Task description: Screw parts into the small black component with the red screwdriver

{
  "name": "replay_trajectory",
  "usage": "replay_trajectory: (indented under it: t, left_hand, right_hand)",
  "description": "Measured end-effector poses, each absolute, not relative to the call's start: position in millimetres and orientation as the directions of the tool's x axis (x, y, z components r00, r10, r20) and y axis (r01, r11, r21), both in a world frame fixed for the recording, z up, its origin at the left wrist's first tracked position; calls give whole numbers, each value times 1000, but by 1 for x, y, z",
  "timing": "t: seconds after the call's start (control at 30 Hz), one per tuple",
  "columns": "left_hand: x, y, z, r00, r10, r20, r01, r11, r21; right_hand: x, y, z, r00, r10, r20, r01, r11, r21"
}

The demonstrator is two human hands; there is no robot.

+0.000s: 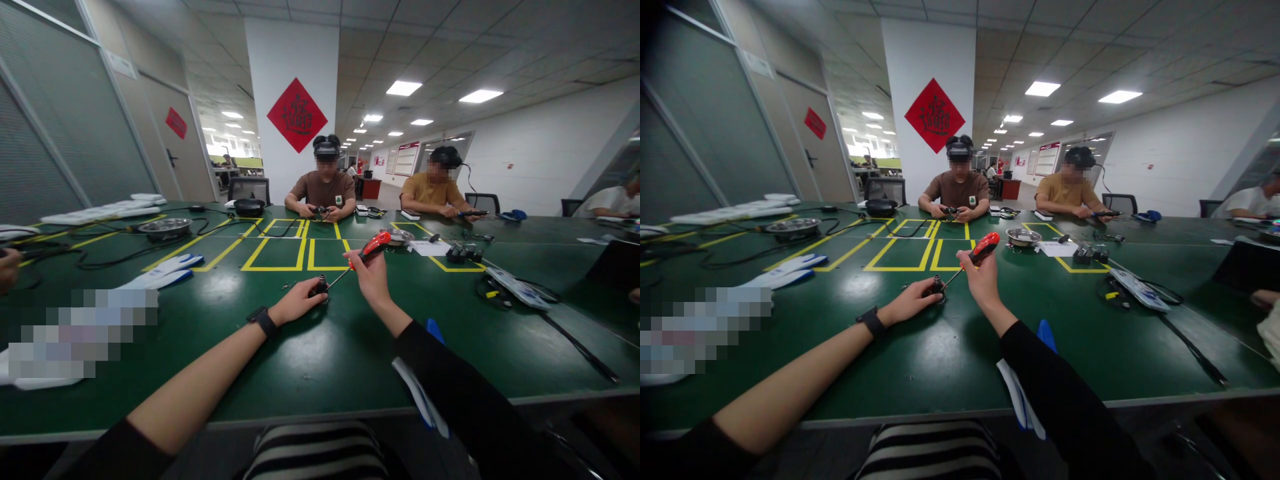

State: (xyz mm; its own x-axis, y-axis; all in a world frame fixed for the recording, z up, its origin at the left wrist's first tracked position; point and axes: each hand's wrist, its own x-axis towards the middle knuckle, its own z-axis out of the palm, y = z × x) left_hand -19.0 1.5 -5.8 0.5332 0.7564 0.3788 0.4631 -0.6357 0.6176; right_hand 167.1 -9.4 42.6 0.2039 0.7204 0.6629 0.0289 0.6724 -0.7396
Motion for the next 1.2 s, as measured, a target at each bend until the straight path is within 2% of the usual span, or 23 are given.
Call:
replay_trajectory:
  t: [0.07,0.23,0.37,0.63,0.83,0.93,1.2]
  left_hand:
    - [-19,1,-5,532,756,381,461,-636,619]
    - [-19,1,-5,531,762,371,461,-627,628]
    - [-18,1,-5,524,764,377,456,-625,633]
    - [-18,0,-5,520,766,377,466,-625,626]
    - [-18,0,-5,516,766,382,465,-625,627]
    - [-18,0,-6,514,765,389,467,-629,621]
    - [-19,0,-5,519,761,390,483,-637,601]
  right_hand:
    - [166,-9,42,160,723,672,-14,683,-731]
    - [161,-8,40,136,781,610,-325,617,-717]
    - [160,-13,41,81,808,584,-412,560,-718]
    - [159,-20,47,47,752,657,-178,654,-736]
    - [164,-17,44,103,760,642,-25,647,-762]
    - [163,-16,42,70,788,612,-41,615,-787]
    - [164,-13,43,53,826,561,-221,558,-800]
